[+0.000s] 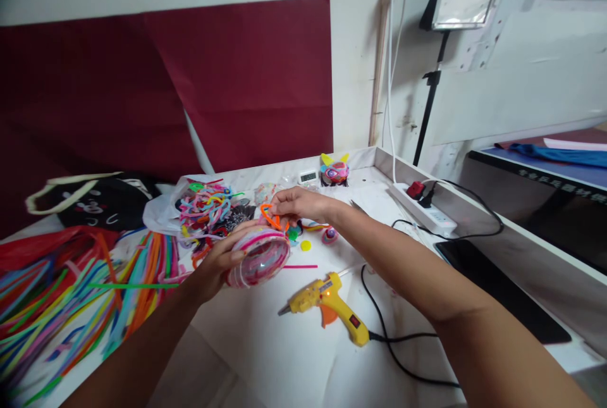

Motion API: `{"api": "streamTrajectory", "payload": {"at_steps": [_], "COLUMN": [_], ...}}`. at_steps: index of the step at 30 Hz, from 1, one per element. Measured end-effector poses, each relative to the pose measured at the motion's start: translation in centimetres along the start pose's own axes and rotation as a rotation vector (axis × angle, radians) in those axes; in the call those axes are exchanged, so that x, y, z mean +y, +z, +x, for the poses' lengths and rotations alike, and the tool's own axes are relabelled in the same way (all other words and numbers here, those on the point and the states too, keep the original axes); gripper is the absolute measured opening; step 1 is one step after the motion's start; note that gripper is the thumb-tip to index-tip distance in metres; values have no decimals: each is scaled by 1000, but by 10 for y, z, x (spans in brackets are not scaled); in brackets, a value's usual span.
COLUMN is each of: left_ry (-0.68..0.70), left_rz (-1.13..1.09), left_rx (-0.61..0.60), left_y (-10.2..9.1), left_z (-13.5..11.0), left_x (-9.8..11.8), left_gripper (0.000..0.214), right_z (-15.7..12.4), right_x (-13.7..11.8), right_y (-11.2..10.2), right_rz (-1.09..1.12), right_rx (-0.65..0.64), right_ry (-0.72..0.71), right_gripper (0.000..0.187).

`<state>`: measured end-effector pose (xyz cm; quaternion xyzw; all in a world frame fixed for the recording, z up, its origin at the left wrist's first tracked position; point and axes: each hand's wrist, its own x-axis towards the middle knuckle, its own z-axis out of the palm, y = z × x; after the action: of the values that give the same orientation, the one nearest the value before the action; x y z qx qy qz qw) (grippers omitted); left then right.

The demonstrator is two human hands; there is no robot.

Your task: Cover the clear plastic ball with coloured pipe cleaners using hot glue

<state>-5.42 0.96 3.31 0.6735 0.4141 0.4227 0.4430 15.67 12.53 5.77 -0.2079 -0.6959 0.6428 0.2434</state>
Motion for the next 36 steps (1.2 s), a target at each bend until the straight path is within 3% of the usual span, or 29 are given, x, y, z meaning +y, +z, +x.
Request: {"api": "streamTrajectory", "payload": {"at_steps": [12,19,26,31,36], "left_ry": [-73,-98,-132,-181,-360], "left_rz": [64,60,-72,-79,-207], "left_rx": [-33,-62,-88,-78,-13], "left_y": [-16,-16,-10,-12,-20], "left_z": [-9,-14,-15,-25,-27], "left_x": [-4,5,12,9,0], "left_gripper": [45,45,46,46,59], "right_z": [3,9,14,12,3], "right_x": [9,13,13,10,19], "right_y": [0,2,9,-16,-32], "right_rz": [-90,-276,-497,-520,-477], "right_rx": [188,333,546,750,688], "right_ry": [6,-7,-121,-131,-117], "right_gripper": [7,13,14,17,14]}}
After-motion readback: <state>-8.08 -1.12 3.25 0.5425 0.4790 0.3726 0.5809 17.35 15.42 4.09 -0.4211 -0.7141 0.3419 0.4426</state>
